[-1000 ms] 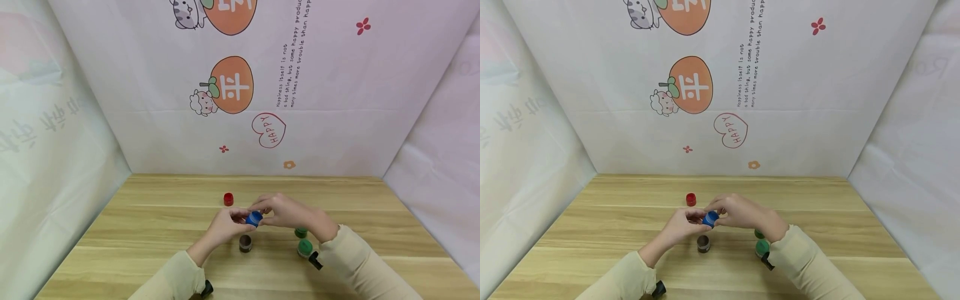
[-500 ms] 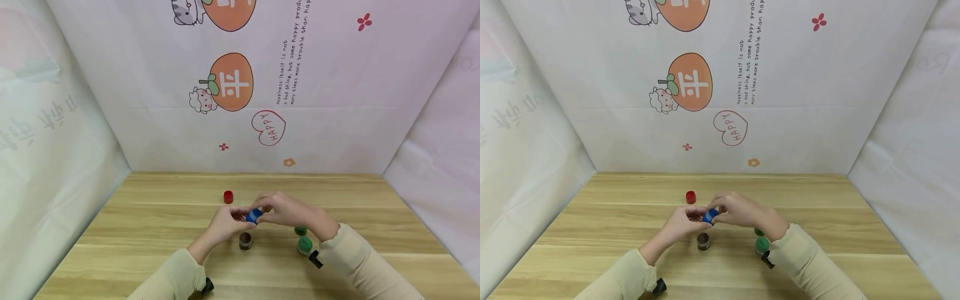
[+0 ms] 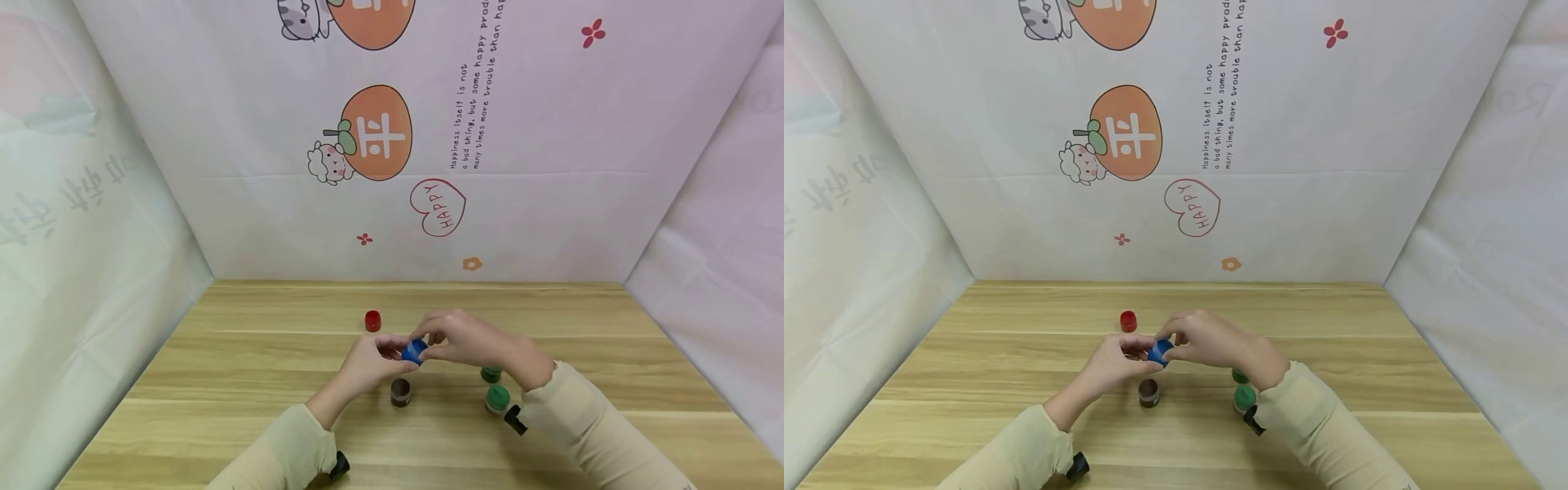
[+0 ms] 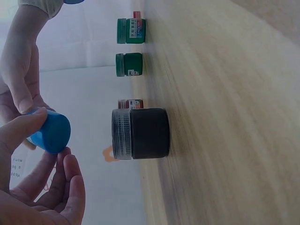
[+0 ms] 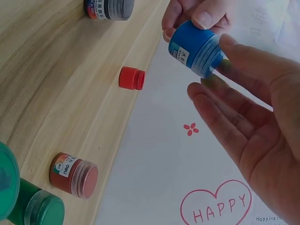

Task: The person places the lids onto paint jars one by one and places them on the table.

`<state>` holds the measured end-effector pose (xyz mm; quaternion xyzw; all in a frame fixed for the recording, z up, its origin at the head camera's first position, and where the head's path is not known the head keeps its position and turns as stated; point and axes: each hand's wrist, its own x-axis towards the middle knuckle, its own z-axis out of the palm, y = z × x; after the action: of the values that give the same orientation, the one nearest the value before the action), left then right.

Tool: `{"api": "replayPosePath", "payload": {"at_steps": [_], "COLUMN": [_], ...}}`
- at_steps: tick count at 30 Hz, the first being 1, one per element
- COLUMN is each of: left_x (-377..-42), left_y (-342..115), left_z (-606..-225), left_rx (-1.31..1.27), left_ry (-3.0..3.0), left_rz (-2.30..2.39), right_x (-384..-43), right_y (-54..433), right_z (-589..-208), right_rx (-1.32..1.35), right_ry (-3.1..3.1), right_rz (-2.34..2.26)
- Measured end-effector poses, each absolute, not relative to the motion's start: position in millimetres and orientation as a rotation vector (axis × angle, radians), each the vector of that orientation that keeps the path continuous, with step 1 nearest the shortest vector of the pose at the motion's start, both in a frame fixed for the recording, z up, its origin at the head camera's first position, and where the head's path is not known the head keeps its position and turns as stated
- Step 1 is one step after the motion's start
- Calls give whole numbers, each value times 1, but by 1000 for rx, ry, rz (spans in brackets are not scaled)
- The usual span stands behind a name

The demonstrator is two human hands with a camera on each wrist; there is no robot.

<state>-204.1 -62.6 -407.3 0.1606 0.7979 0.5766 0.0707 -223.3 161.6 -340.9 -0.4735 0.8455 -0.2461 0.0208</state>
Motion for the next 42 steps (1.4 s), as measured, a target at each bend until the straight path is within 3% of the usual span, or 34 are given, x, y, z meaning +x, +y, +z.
{"api": "replayPosePath", "payload": {"at_steps": [42], "left_x": [-204], "left_y": [-64], "left_z": [-408], "left_rx": [485], "left_ry": [2420], "left_rz": [1724], "right_x": [-221], "right_y": [159], "right_z": [-344], "right_rx": [-1393], "right_ry": [2616], "right_rz": [-757]}}
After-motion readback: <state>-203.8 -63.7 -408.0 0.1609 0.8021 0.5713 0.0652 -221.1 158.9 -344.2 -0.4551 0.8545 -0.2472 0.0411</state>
